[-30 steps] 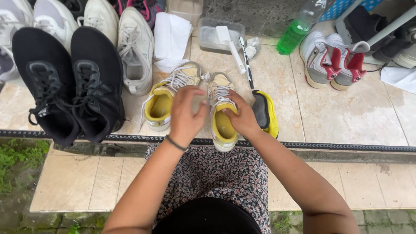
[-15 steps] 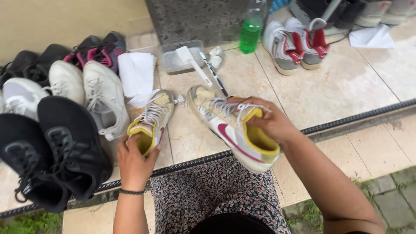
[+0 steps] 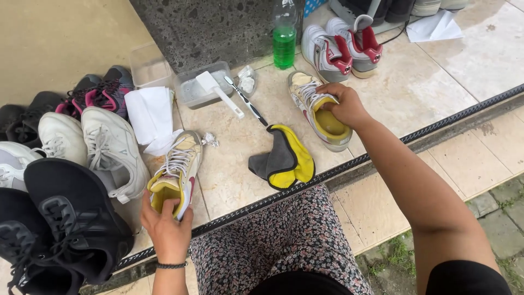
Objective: Cleaning the toe and sole of a white sneaker using a cloth and a brush with cleaning solution.
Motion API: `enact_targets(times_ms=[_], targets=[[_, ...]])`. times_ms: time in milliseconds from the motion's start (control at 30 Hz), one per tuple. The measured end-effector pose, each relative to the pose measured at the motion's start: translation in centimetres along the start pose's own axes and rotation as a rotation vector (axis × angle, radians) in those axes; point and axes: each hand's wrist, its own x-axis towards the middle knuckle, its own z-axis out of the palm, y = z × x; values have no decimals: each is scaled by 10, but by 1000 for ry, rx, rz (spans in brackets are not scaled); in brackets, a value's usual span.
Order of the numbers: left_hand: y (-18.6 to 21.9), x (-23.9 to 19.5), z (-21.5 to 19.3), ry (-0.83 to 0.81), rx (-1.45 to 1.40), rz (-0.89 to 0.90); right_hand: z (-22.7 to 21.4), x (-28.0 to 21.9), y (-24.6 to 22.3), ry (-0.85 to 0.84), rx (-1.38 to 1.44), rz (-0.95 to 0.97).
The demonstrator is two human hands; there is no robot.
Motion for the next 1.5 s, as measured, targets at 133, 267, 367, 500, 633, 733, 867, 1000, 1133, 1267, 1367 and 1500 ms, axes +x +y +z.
enact_targets(times_ms=[133,267,367,500,633,733,867,1000,1133,1267,1367,1500], targets=[[13,-4,1,16,39,16,13,-2,12,67,-27,136],[21,-8,4,108,-12,18,6,-18,-17,64,45,87],[29,-12,6,151,-61,10,18,-41,-69,159,71,-154],[60,-17,7,167,-132,112,60,-80,-115,-59,159,-225],[102,-13,8,80,-187,-32,108,-103,-93,-109,-14,-106],[111,-17,18,7,-174,-16,119,-112,-90,-299,-137,126],[132,-23,20,-60,-129,11,130,-110,-66,-216,-65,90],[137,-26,17,-147,-160,34,133,-96,-51,70,168,139],[139,-23,11,-202,-199,0,131,-89,-118,156,229,27],[136,-25,20,-155,-279,102,161,-95,-139,1,297,-172],[134,-27,21,-146,-276,93,162,-82,-111,-71,246,-188],[135,-28,24,-143,-282,83,139,-60,-84,4,184,-142]])
